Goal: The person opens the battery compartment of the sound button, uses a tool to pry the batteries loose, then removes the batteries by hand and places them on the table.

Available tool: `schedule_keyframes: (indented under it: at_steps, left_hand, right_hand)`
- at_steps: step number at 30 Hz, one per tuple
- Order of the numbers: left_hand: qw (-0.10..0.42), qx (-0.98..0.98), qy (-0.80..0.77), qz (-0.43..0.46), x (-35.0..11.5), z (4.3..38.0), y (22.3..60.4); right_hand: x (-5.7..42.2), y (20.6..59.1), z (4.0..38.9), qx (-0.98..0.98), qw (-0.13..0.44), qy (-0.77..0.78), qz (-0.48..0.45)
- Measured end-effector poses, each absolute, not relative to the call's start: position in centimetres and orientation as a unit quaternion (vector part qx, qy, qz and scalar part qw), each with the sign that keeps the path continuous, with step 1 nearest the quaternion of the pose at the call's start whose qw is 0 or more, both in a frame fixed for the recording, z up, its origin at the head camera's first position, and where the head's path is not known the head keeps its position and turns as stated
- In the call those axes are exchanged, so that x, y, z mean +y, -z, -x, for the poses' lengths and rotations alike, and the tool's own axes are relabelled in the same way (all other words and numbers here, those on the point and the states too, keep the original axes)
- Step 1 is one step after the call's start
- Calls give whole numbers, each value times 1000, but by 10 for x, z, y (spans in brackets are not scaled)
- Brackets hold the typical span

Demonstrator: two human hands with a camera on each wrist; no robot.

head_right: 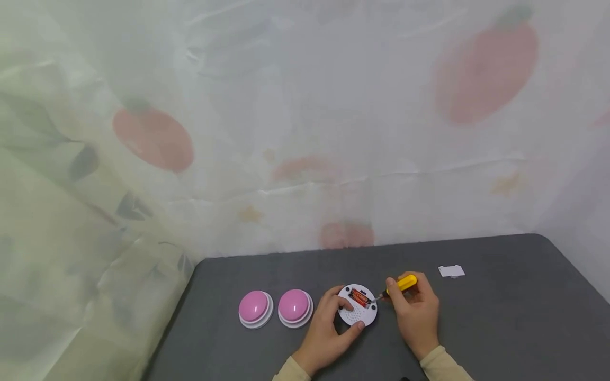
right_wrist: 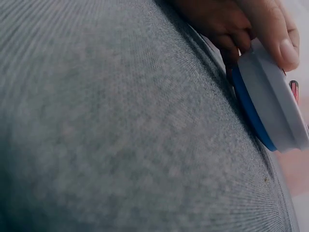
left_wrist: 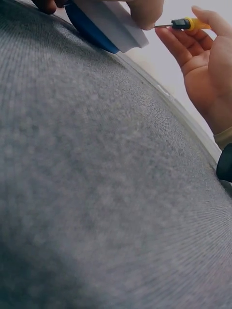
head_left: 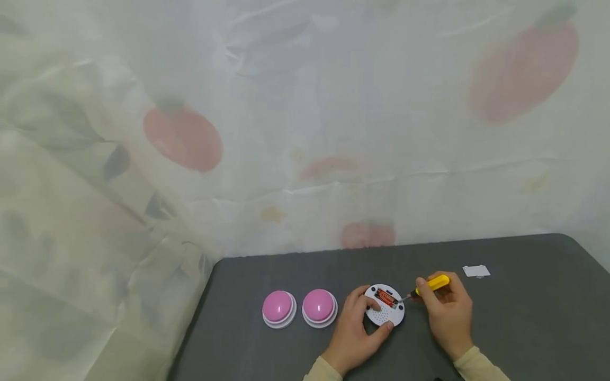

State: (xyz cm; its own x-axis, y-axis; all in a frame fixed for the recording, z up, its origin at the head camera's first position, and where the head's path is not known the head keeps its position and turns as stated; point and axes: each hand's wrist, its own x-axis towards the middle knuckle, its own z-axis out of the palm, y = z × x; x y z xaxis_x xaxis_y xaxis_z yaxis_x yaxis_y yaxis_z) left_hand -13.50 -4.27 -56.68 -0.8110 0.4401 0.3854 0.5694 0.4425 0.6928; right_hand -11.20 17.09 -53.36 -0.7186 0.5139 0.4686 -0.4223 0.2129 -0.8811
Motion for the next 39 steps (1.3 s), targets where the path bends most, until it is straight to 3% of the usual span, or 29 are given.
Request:
schedule_keyframes:
  at_steps: [16, 39]
  left_hand:
    - [85, -844, 443, 292, -45, 138, 568]
    - [98, -842, 438, 300, -47, 139, 568]
  right_hand:
    - [169, 535, 112, -626, 296, -721, 27]
    - [172, 529, 119, -565, 313, -763, 32]
